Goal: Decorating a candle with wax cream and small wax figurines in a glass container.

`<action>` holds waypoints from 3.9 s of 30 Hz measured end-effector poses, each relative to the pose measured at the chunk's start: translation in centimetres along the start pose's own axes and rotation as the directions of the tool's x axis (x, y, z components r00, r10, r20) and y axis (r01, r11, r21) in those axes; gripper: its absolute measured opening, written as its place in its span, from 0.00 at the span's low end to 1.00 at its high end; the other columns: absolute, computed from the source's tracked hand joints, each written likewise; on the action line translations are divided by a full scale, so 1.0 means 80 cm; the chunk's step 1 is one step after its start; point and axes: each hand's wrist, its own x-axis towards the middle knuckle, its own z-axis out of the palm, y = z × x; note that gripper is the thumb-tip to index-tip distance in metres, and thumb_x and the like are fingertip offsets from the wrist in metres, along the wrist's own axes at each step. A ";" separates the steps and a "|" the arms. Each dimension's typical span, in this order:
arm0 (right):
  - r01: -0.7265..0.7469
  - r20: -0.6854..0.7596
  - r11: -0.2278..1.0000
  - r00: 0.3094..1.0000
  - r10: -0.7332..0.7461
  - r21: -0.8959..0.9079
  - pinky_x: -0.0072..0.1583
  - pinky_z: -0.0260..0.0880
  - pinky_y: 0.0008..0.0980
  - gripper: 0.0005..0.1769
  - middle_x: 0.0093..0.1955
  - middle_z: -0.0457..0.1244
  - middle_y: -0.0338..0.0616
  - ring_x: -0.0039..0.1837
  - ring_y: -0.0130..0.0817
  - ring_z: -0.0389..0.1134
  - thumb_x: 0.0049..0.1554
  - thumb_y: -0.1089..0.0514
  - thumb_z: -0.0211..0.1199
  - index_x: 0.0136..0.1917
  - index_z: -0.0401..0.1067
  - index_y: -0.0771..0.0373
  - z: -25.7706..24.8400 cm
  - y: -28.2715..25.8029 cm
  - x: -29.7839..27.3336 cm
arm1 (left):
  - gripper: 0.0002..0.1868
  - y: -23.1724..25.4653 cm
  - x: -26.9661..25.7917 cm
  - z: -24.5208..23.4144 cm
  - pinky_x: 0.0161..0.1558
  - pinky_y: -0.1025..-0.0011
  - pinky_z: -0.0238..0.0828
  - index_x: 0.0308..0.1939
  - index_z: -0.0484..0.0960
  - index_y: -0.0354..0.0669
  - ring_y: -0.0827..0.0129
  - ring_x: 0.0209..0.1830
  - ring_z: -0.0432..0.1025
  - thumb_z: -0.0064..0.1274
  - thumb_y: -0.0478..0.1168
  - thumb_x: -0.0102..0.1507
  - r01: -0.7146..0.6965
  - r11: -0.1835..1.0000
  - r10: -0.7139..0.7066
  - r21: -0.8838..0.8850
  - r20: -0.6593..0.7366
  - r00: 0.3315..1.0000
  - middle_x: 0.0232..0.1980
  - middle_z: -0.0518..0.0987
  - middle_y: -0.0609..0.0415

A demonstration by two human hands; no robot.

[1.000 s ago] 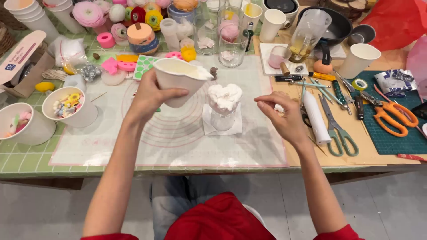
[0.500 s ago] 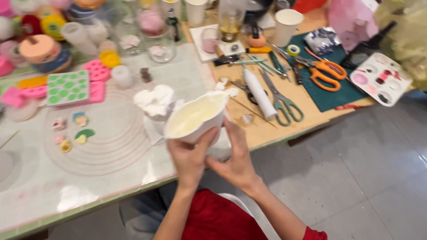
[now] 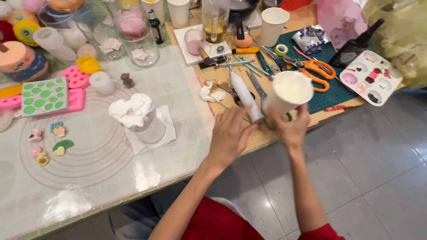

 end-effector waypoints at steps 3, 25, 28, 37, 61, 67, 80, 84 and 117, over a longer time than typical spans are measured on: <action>-0.095 -0.032 0.987 0.995 0.092 -0.127 0.66 0.70 0.42 0.41 0.63 0.68 0.56 0.65 0.45 0.71 0.48 0.53 0.81 0.68 0.68 0.71 -0.017 0.048 0.032 | 0.12 -0.033 -0.025 0.017 0.57 0.59 0.66 0.51 0.83 0.44 0.60 0.54 0.75 0.56 0.33 0.64 -0.031 0.934 -0.066 0.357 0.257 0.964 0.47 0.82 0.53; 0.085 -0.150 0.994 0.984 -0.094 -0.067 0.63 0.70 0.29 0.14 0.55 0.70 0.47 0.57 0.30 0.70 0.66 0.63 0.68 0.64 0.74 0.70 -0.024 0.007 -0.013 | 0.06 -0.063 -0.002 0.069 0.45 0.69 0.66 0.37 0.81 0.43 0.66 0.41 0.75 0.52 0.37 0.58 -0.567 0.605 0.296 0.560 0.503 0.812 0.36 0.81 0.54; 0.170 0.020 0.985 0.985 -0.171 0.024 0.60 0.68 0.26 0.08 0.51 0.69 0.44 0.54 0.28 0.68 0.66 0.65 0.66 0.58 0.77 0.71 -0.008 -0.027 -0.012 | 0.05 -0.075 -0.006 0.081 0.45 0.68 0.66 0.37 0.80 0.44 0.66 0.41 0.75 0.51 0.40 0.60 -0.570 0.550 0.236 0.611 0.541 0.807 0.36 0.81 0.54; 0.118 0.405 0.983 0.899 -0.166 0.143 0.56 0.67 0.28 0.09 0.48 0.69 0.44 0.52 0.27 0.68 0.65 0.64 0.64 0.58 0.78 0.65 0.040 -0.064 0.026 | 0.04 -0.040 -0.012 -0.004 0.44 0.66 0.67 0.39 0.78 0.45 0.62 0.36 0.75 0.54 0.37 0.60 -0.477 0.686 0.354 0.549 0.321 0.878 0.33 0.78 0.55; 0.607 0.652 0.759 0.678 -0.340 -0.236 0.59 0.53 0.38 0.09 0.46 0.70 0.36 0.51 0.37 0.63 0.56 0.54 0.70 0.50 0.82 0.55 0.144 -0.071 0.046 | 0.02 0.031 -0.101 -0.174 0.34 0.75 0.76 0.37 0.79 0.35 0.70 0.30 0.83 0.55 0.32 0.62 0.512 0.824 -0.557 -0.242 -0.183 0.810 0.29 0.85 0.49; 0.543 0.595 0.820 0.724 -0.349 -0.181 0.56 0.53 0.38 0.14 0.43 0.68 0.38 0.46 0.36 0.63 0.56 0.56 0.71 0.57 0.81 0.57 0.144 -0.125 0.038 | 0.12 0.080 -0.130 -0.267 0.36 0.77 0.78 0.50 0.83 0.41 0.74 0.35 0.82 0.54 0.32 0.63 0.654 0.683 -0.721 -0.326 -0.160 0.674 0.32 0.87 0.49; 0.331 0.455 0.909 0.789 -0.413 0.251 0.54 0.63 0.27 0.07 0.42 0.67 0.40 0.46 0.27 0.64 0.62 0.65 0.67 0.54 0.79 0.65 0.182 -0.157 -0.040 | 0.09 0.051 -0.177 -0.359 0.54 0.64 0.79 0.49 0.82 0.28 0.58 0.46 0.82 0.50 0.24 0.66 0.186 0.919 -0.342 -0.348 -0.467 0.816 0.44 0.84 0.38; 0.204 0.431 0.912 0.830 -0.354 0.356 0.55 0.64 0.26 0.07 0.46 0.67 0.42 0.49 0.27 0.65 0.63 0.67 0.65 0.55 0.77 0.69 0.174 -0.144 -0.062 | 0.12 -0.001 -0.165 -0.358 0.53 0.58 0.80 0.53 0.78 0.32 0.57 0.42 0.81 0.46 0.40 0.75 -0.121 0.830 -0.298 -0.545 -0.615 0.730 0.43 0.83 0.39; -0.121 0.433 0.880 0.896 -0.103 0.459 0.53 0.65 0.24 0.08 0.49 0.67 0.41 0.50 0.24 0.65 0.66 0.64 0.61 0.55 0.75 0.72 0.153 -0.084 -0.081 | 0.16 -0.097 -0.121 -0.395 0.39 0.66 0.73 0.45 0.71 0.38 0.65 0.31 0.74 0.40 0.48 0.78 -0.091 0.835 -0.353 -0.542 -0.656 0.667 0.32 0.78 0.46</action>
